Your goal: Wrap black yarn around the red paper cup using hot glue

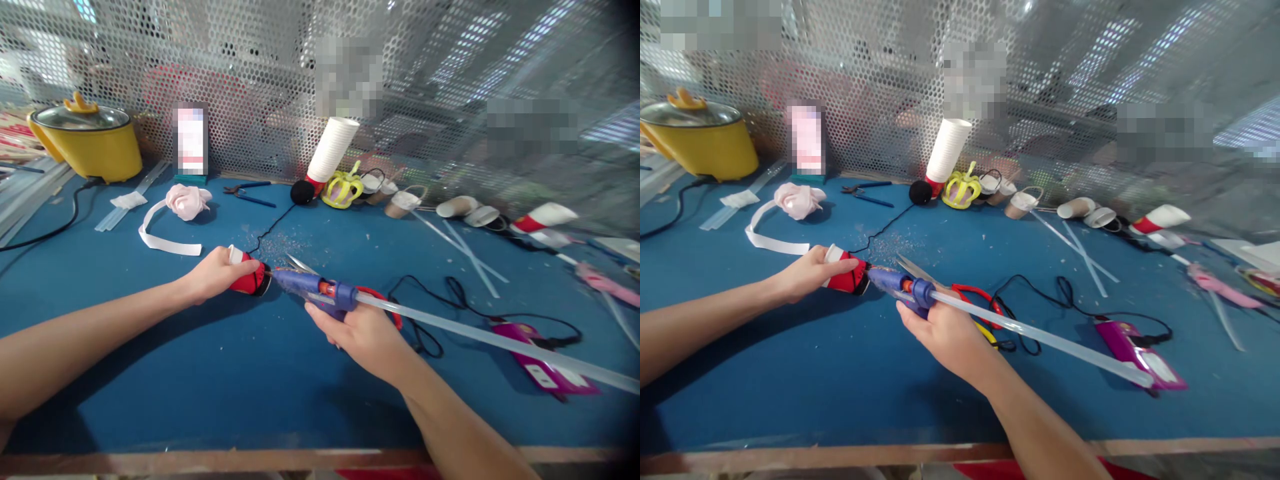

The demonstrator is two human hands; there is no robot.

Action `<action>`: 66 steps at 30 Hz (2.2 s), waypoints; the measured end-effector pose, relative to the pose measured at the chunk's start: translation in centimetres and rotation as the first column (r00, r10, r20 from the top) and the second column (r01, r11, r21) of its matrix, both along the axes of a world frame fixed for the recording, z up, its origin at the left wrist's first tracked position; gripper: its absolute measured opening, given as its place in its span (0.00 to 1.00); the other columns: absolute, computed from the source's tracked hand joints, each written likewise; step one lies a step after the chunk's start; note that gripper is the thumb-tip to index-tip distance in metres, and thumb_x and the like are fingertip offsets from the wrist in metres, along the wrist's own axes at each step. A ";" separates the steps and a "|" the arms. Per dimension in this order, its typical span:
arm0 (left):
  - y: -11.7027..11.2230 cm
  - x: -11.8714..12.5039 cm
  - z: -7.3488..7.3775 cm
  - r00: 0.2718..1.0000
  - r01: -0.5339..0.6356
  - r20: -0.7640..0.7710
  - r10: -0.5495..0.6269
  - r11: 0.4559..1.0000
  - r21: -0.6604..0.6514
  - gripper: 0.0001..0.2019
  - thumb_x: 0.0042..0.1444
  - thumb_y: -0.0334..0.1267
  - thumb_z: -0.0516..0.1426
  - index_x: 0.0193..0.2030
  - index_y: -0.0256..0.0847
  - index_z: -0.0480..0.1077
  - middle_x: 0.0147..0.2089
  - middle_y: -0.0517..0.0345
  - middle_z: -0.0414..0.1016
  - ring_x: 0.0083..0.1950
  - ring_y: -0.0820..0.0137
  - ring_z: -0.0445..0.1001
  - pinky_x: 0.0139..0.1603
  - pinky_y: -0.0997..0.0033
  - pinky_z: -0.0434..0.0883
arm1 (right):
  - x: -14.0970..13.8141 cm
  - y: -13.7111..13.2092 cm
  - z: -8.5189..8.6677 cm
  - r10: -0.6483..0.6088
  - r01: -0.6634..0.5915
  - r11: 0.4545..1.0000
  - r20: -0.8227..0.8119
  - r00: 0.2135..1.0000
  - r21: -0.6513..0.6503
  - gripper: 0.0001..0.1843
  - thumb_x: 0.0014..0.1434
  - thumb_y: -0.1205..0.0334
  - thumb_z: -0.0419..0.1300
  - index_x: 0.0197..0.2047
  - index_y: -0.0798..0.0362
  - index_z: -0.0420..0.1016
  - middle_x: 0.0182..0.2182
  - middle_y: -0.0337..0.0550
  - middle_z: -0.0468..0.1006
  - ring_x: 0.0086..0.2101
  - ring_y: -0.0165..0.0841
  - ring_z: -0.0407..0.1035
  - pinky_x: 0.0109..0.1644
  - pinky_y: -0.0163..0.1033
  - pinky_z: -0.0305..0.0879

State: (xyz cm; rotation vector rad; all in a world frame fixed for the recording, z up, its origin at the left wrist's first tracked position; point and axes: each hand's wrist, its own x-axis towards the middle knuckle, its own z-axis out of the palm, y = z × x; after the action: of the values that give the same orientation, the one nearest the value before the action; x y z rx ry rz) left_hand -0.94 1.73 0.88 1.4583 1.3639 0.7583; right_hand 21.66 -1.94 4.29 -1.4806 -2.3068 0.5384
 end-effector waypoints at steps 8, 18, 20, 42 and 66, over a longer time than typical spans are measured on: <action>-0.1 0.1 -0.3 0.999 0.003 -0.045 -0.003 1.000 0.016 0.21 0.48 0.53 0.52 0.17 0.41 0.52 0.17 0.67 0.48 0.19 0.78 0.46 0.19 0.73 0.44 | -0.4 0.5 0.1 -0.076 0.064 0.987 -0.074 0.994 -0.147 0.15 0.55 0.55 0.51 0.19 0.51 0.62 0.10 0.33 0.64 0.15 0.28 0.62 0.20 0.32 0.59; -0.4 0.3 0.3 0.998 0.009 -0.065 -0.008 1.000 0.024 0.20 0.48 0.52 0.51 0.16 0.40 0.52 0.16 0.67 0.48 0.19 0.78 0.46 0.19 0.74 0.44 | -0.7 0.4 0.7 -0.108 0.075 0.966 -0.120 0.987 -0.248 0.16 0.54 0.57 0.51 0.18 0.51 0.59 0.10 0.33 0.63 0.14 0.26 0.61 0.20 0.31 0.60; -0.4 0.3 0.3 0.998 0.011 -0.059 -0.009 1.000 0.026 0.20 0.48 0.52 0.51 0.17 0.40 0.52 0.16 0.67 0.48 0.20 0.78 0.46 0.19 0.74 0.44 | -0.7 0.3 0.7 -0.117 0.084 0.964 -0.116 0.986 -0.252 0.16 0.54 0.57 0.52 0.18 0.51 0.59 0.10 0.33 0.63 0.14 0.26 0.61 0.20 0.31 0.60; -0.6 0.4 0.6 0.997 0.020 -0.078 -0.017 0.999 0.037 0.20 0.48 0.50 0.51 0.16 0.41 0.50 0.16 0.67 0.47 0.20 0.78 0.46 0.20 0.74 0.45 | -1.0 1.2 0.6 -0.110 0.076 0.964 -0.120 0.987 -0.254 0.15 0.54 0.57 0.52 0.18 0.51 0.60 0.10 0.32 0.63 0.13 0.26 0.61 0.20 0.31 0.60; -0.5 0.3 0.3 0.999 0.002 -0.048 -0.001 1.000 0.025 0.20 0.47 0.52 0.52 0.16 0.41 0.51 0.16 0.67 0.47 0.19 0.78 0.46 0.20 0.73 0.44 | -0.3 0.8 0.5 -0.031 0.024 0.990 -0.050 0.998 -0.136 0.17 0.56 0.55 0.51 0.19 0.51 0.65 0.10 0.34 0.65 0.16 0.30 0.65 0.22 0.34 0.61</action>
State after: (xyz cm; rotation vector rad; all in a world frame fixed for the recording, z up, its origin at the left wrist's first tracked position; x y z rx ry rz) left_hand -0.64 1.25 1.18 1.5056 1.3940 0.7457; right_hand 21.36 -1.15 4.81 -1.5381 -2.2454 0.7304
